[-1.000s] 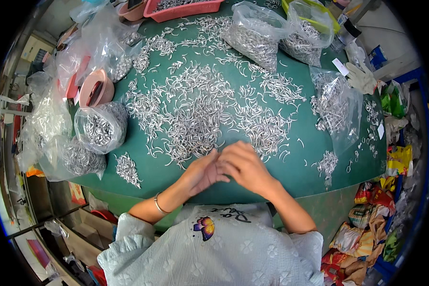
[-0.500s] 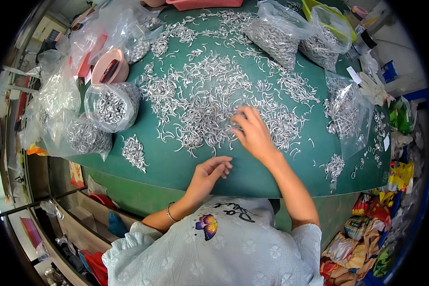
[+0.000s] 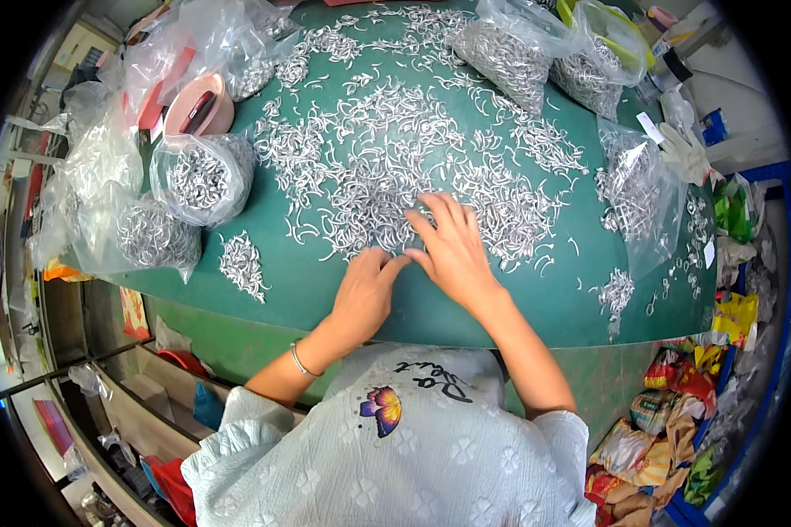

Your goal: The person sorts small silver curved components from a large pile on a green table, picking them up by hand and placing them into different bags and containers.

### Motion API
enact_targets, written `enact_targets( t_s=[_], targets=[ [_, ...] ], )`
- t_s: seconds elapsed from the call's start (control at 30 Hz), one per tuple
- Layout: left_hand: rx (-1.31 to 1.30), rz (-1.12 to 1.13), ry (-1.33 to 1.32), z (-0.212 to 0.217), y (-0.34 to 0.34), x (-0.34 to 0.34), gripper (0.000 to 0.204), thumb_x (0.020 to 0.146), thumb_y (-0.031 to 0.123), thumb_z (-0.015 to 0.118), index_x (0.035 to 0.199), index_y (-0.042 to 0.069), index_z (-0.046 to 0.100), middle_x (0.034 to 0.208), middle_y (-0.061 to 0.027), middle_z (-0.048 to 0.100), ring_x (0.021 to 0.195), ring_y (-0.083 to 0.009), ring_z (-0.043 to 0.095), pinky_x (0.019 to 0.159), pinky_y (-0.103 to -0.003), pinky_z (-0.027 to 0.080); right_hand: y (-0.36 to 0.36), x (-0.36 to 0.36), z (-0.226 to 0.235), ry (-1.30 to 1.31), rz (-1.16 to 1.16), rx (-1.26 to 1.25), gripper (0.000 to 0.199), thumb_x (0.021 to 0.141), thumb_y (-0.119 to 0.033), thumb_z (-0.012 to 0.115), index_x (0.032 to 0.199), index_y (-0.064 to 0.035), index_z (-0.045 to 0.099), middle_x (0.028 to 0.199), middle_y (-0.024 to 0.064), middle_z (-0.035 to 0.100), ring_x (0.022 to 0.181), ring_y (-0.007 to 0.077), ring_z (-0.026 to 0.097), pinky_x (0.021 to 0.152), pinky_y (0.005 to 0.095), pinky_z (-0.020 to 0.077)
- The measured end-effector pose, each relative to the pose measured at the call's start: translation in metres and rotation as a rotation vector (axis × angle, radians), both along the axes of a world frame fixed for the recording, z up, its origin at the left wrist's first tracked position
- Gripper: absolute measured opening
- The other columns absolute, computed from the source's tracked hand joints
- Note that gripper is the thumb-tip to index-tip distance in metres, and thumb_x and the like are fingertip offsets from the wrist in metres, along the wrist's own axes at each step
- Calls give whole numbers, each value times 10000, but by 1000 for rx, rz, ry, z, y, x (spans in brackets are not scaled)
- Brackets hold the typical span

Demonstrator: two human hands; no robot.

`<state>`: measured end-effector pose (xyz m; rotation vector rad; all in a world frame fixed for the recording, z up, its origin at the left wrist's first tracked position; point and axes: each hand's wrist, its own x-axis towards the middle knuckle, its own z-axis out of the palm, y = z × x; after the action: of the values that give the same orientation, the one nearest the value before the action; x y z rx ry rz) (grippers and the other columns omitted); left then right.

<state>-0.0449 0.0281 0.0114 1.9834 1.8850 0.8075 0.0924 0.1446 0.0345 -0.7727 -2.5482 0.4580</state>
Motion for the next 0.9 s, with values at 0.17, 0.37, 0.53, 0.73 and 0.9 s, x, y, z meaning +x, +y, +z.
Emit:
enact_targets(
  t_s=[0.17,0.37,0.53,0.73,0.9],
  targets=[
    [53,2,201,-4,11,-33,358,796,35,546,1145,81,612,880,-98,475,869,-270,489,724,-391,375,11,45,-22,-97,-9,31,371,760,-116,737,1101,-63,602,1180,106,555,1153,296,510,994,445,353],
    [144,211,182,-6,29,-64,263,790,-14,587,1029,59,668,832,-116,474,819,-295,488,711,-384,383,35,39,-5,109,-192,-13,159,777,-48,685,933,-61,652,1051,73,611,993,273,538,864,387,379],
    [10,250,-385,13,18,-34,196,889,17,604,1076,53,651,887,-112,543,810,-205,512,680,-301,407,68,-11,-26,-9,-230,187,68,814,-81,664,871,-44,654,898,78,597,874,273,527,789,398,374],
    [-556,172,-1868,8,-9,-4,359,1002,181,499,1293,-28,515,1137,-101,594,996,-217,558,831,-329,457,16,13,-2,149,-108,-188,42,812,-64,661,819,-35,632,857,97,606,871,281,532,809,391,388],
    [-565,245,-2175,5,-8,11,439,1011,180,443,1349,-100,415,1360,-228,483,1249,-318,488,1056,-419,401,-23,28,8,151,102,-301,131,786,-79,703,904,-42,661,989,82,624,980,283,567,874,404,418]
  ],
)
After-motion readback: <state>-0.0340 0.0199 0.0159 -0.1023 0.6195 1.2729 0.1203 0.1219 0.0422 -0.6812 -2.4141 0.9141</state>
